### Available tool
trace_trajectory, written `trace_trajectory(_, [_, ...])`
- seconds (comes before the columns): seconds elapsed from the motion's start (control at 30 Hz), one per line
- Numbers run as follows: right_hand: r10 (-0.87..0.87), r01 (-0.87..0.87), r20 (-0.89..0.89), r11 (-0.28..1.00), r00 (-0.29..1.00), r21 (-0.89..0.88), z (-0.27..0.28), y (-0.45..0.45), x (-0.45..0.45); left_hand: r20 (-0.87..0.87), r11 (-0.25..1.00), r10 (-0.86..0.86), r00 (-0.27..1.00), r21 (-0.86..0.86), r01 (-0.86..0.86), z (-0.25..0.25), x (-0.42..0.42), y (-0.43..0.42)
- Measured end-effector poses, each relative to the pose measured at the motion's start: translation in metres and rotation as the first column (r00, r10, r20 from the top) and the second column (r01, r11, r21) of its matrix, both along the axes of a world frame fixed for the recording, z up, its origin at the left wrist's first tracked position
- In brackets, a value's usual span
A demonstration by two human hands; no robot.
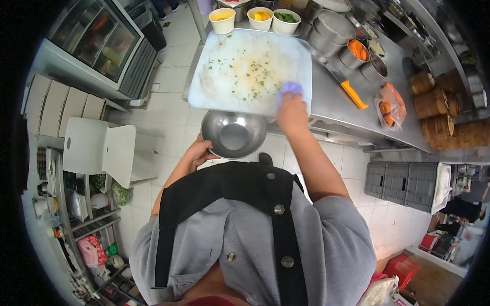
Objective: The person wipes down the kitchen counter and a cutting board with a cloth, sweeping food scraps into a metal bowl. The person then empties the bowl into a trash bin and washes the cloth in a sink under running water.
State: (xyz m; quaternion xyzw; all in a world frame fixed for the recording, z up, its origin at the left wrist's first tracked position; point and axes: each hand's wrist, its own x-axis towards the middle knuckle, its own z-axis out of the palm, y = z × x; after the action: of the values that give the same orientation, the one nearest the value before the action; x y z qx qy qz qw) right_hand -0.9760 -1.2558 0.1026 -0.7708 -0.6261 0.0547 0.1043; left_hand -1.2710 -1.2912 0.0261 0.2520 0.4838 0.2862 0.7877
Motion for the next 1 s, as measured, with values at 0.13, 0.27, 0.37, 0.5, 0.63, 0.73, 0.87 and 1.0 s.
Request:
trace_trajectory(0.13, [0.08, -0.016, -0.524, 0.992, 0.848, 0.126, -0.002, 0.033, -0.024, 0.015, 1.0, 0.003, 1.0, 0.014, -0.003, 0.008, -0.001, 0.004])
trace_trajectory(0.27, [0.066, -0.016, -0.532, 0.995, 0.844, 0.097, 0.017, 0.094, 0.007, 0.007, 1.0, 0.018, 1.0, 0.001, -0.018, -0.001, -0.006, 0.006])
trace_trajectory(0.37, [-0.086, 0.11, -0.266, 0.991, 0.96, 0.078, 0.049, 0.114, 0.039, 0.019, 0.998, 0.066, 0.998, -0.014, -0.065, 0.002, -0.005, 0.006])
trace_trajectory(0.5, [0.033, -0.058, 0.097, 0.963, 0.995, 0.263, -0.03, 0.137, 0.051, 0.054, 0.993, 0.116, 0.992, 0.007, -0.116, 0.011, -0.003, -0.001])
trace_trajectory(0.63, [0.346, -0.35, 0.105, 0.937, 0.932, 0.019, 0.003, 0.049, -0.045, 0.011, 0.985, 0.17, 0.985, -0.031, -0.169, 0.015, 0.001, -0.004])
trace_trajectory(0.73, [0.363, -0.368, -0.293, 0.929, 0.885, 0.039, 0.021, 0.031, -0.055, -0.015, 0.982, 0.184, 0.983, -0.035, -0.185, 0.018, 0.006, -0.003])
trace_trajectory(0.87, [0.251, -0.221, -0.263, 0.965, 0.931, 0.138, 0.042, 0.109, -0.008, -0.035, 0.977, 0.211, 0.977, -0.002, -0.212, 0.013, 0.01, -0.007])
trace_trajectory(1.0, [0.145, -0.13, -0.083, 0.979, 0.986, 0.156, 0.036, 0.207, 0.048, -0.06, 0.959, 0.282, 0.958, -0.019, -0.283, 0.021, 0.017, -0.011])
